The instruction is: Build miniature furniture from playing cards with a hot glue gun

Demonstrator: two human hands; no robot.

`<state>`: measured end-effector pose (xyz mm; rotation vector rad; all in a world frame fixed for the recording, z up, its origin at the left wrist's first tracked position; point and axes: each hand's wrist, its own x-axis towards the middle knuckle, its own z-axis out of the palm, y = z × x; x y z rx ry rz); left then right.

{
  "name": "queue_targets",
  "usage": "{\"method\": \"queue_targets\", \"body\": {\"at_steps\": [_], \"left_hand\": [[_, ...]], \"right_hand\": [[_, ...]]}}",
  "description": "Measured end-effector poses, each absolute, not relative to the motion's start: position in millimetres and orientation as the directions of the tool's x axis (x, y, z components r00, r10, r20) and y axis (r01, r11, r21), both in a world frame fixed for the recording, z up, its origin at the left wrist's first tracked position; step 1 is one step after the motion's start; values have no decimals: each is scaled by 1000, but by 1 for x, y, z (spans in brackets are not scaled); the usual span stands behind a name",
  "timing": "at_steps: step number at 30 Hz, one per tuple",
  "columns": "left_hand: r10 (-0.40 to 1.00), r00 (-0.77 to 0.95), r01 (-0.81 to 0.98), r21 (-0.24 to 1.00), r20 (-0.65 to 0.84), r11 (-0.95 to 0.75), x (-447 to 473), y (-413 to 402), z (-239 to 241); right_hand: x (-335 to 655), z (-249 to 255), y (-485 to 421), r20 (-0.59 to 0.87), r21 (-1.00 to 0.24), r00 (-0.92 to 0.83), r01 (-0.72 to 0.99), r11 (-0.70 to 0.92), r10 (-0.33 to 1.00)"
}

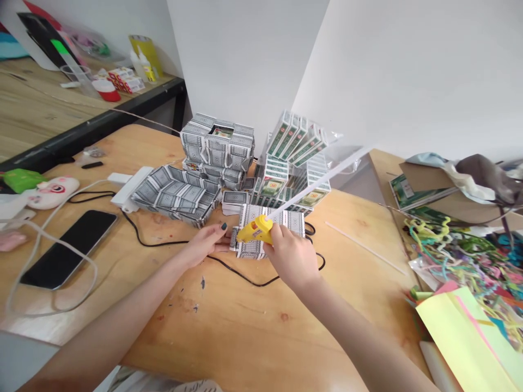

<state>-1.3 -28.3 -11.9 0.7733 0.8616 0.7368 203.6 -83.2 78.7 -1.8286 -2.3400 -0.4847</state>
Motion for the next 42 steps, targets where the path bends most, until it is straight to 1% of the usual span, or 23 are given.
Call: {"method": "queue_targets", "body": {"at_steps": [5, 8, 10, 14, 16, 18, 20, 22, 23, 25, 28, 31, 35, 37, 39, 42], "left_hand": [[839, 338, -194, 841, -426, 505, 6, -28, -9], [841, 313, -166, 847, -441, 506, 8, -27, -10], [832, 331, -165, 841, -445, 515, 9, -26, -10], [818, 357, -149, 837, -451, 527, 10, -24, -11], [820, 340, -129, 841, -460, 526, 11, -24, -11], [824, 318, -111, 845, -468, 523, 12, -23, -9], [826, 308, -95, 849, -472, 520, 13, -22, -7], [826, 314, -78, 854, -468, 514, 15, -21, -5], [825, 323, -72, 857, -463, 510, 15, -20, -4], [827, 339, -74, 864, -448, 498, 17, -18, -2], [847, 333, -98, 878, -415, 469, 19, -16, -2], [885, 303, -93, 913, -354, 397, 19, -15, -4], [934, 288, 20, 976, -212, 216, 16, -8, -4], [932, 323, 56, 987, -163, 153, 15, -3, 0], [913, 381, 57, 989, -148, 137, 16, 5, 6], [879, 459, 52, 992, -130, 119, 17, 15, 14]], "right_hand": [[209, 70, -88, 395, 165, -324, 946, 280, 860], [211, 70, -90, 407, 174, -343, 939, 297, 847], [210, 73, -90, 383, 174, -355, 934, 311, 853], [208, 79, -90, 235, 139, -351, 935, 326, 906], [207, 84, -88, 151, 92, -329, 944, 318, 932], [206, 89, -85, 61, -2, -319, 948, 319, 946], [207, 95, -81, -36, -131, -332, 937, 325, 943], [207, 101, -78, -114, -232, -330, 926, 298, 937], [208, 104, -76, -145, -256, -314, 928, 271, 938], [208, 108, -75, -186, -265, -286, 936, 232, 940], [207, 112, -75, -218, -273, -310, 930, 247, 925], [207, 111, -79, -211, -303, -373, 904, 303, 903], [210, 104, -85, -170, -332, -382, 890, 312, 908], [212, 99, -88, -135, -347, -377, 884, 313, 916], [213, 93, -91, -90, -347, -366, 883, 315, 926], [209, 84, -96, 23, -319, -317, 896, 308, 948]]}}
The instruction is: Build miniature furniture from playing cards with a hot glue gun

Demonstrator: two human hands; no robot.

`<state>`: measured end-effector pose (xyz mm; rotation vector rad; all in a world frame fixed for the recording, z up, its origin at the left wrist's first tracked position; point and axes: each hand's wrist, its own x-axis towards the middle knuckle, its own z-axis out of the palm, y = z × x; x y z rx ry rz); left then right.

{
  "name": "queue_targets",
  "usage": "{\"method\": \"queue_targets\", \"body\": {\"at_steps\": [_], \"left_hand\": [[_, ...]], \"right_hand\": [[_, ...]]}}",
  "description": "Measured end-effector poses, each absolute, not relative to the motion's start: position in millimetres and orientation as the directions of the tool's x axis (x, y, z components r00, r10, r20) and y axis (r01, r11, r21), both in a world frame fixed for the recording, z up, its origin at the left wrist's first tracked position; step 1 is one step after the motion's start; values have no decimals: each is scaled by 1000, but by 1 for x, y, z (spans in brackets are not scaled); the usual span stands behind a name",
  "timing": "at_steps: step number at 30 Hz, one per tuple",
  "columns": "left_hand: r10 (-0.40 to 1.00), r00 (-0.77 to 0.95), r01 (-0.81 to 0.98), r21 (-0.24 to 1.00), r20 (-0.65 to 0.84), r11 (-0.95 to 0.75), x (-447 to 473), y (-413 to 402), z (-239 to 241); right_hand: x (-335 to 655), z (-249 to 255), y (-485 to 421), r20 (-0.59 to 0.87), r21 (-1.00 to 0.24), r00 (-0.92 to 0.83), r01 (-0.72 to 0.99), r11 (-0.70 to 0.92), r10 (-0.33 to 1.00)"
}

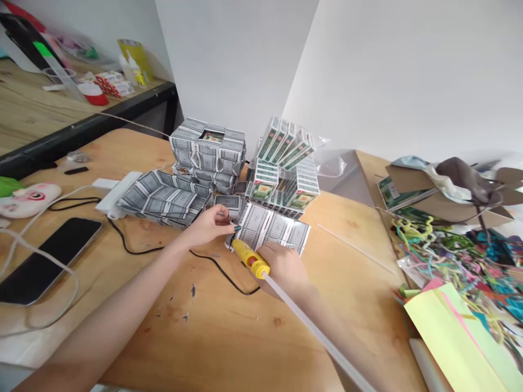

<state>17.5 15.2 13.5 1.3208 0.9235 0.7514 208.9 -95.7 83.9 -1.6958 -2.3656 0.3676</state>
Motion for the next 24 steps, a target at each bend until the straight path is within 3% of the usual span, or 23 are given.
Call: {"method": "queue_targets", "body": {"at_steps": [5, 19, 24], "left_hand": [[855, 513, 79, 996, -69, 33, 13, 25, 16], [886, 460, 131, 983, 54, -128, 0, 19, 31], [891, 452, 162, 978, 45, -131, -5, 18, 41]], "right_hand": [[196, 67, -103, 167, -384, -161, 898, 215, 973], [180, 79, -102, 142, -629, -8, 771, 97, 990], [178, 73, -101, 142, -620, 14, 780, 78, 990]]}}
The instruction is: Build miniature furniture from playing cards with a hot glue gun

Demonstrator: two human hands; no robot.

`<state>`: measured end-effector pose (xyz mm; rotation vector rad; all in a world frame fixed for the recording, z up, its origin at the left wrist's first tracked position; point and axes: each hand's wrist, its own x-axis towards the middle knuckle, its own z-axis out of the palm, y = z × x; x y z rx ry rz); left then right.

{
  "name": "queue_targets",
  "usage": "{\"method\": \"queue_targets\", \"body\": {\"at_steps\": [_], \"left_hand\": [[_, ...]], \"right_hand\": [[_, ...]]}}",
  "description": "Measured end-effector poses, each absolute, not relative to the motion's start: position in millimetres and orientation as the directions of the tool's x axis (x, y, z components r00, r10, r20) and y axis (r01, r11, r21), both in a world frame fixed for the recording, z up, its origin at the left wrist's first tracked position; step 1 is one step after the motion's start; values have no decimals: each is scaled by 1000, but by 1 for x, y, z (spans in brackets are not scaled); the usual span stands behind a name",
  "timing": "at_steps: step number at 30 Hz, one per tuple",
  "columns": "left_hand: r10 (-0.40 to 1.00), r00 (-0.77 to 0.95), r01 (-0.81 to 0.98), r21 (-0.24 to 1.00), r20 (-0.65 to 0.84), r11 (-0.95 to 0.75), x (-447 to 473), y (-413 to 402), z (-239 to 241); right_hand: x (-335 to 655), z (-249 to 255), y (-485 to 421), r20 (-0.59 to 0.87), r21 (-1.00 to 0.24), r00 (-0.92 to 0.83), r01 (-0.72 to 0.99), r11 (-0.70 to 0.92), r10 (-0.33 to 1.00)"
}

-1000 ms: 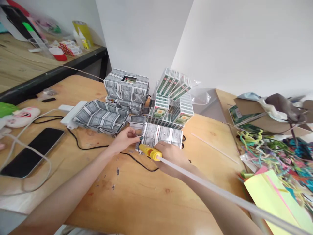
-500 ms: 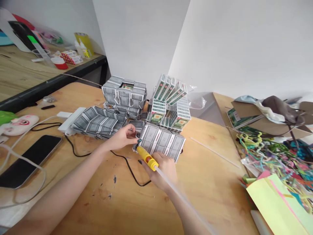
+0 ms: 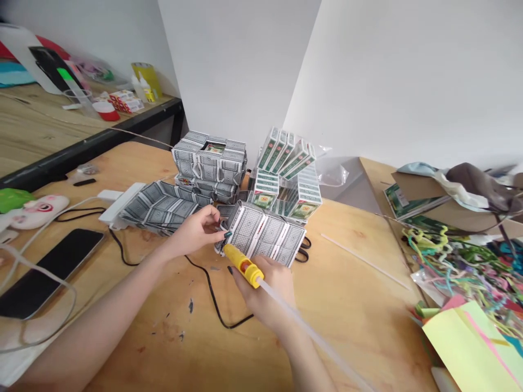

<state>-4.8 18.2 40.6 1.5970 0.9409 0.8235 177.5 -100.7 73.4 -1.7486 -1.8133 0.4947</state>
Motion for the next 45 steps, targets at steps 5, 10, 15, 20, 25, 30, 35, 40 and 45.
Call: {"method": "queue_targets", "body": {"at_steps": [5, 10, 15, 20, 25, 30, 35, 40, 45], "left_hand": [[900, 433, 149, 982, 41, -117, -4, 20, 36], [906, 421, 143, 983, 42, -112, -4, 21, 33], [906, 419, 146, 981, 52, -124, -5, 21, 33], [905, 421, 139, 981, 66, -136, -4, 22, 33], [909, 411, 161, 977, 63, -141, -5, 22, 34], [905, 420, 214, 963, 63, -166, -7, 23, 33], [904, 421, 220, 959, 73, -180, -6, 23, 33], [900, 425, 216, 956, 94, -201, -6, 22, 33], [902, 421, 219, 955, 94, -201, -7, 23, 32]], "right_hand": [[174, 68, -101, 175, -609, 31, 789, 84, 984], [169, 65, -103, 163, -614, 42, 786, 68, 986], [166, 64, -104, 139, -632, 44, 773, 54, 989], [165, 65, -104, 121, -637, 24, 769, 59, 992], [164, 65, -104, 119, -632, 12, 772, 66, 993], [167, 66, -103, 146, -637, -32, 761, 119, 989], [167, 65, -102, 140, -650, -9, 754, 99, 990], [164, 65, -103, 120, -625, 29, 779, 53, 992], [164, 66, -104, 98, -623, 22, 781, 44, 995]]}}
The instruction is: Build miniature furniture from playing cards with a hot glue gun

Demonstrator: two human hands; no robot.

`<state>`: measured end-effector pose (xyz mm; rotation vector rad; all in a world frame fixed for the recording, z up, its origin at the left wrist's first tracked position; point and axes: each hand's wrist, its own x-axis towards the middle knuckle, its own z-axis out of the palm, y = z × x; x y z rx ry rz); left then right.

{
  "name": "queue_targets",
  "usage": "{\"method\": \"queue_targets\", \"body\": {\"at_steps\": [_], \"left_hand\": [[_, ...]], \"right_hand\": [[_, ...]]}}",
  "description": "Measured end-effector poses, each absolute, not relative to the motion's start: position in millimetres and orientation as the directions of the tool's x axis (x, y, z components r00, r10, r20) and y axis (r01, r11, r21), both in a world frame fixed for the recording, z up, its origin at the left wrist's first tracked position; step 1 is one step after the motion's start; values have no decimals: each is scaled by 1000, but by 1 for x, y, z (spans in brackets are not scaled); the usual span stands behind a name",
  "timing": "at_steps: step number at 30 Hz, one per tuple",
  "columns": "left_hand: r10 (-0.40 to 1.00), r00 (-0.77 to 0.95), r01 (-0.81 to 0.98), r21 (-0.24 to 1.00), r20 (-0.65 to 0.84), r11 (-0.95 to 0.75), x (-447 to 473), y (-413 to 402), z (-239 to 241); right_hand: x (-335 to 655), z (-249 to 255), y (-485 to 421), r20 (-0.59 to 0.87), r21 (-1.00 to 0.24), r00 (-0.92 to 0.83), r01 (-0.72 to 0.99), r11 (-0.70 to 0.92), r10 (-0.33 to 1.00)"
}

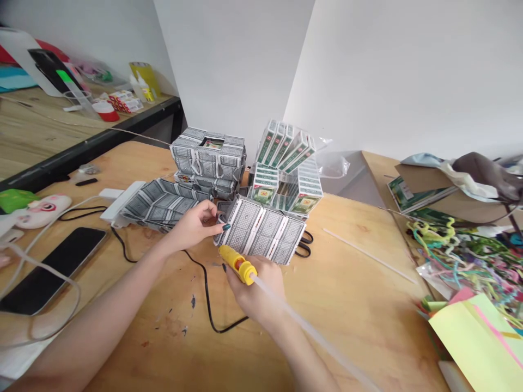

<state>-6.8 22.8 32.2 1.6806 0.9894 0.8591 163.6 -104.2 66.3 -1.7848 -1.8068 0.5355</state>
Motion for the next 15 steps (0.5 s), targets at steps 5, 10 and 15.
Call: {"method": "queue_targets", "body": {"at_steps": [5, 10, 15], "left_hand": [[892, 444, 213, 957, 87, -199, -8, 23, 31], [873, 483, 237, 950, 65, -202, -11, 23, 33], [865, 500, 266, 943, 40, -197, -13, 24, 34]], "right_hand": [[162, 65, -102, 7, -600, -25, 799, 24, 1000], [172, 69, -103, -177, -586, -168, 809, 33, 970], [215, 60, -115, -465, -761, -127, 563, -322, 876]]}}
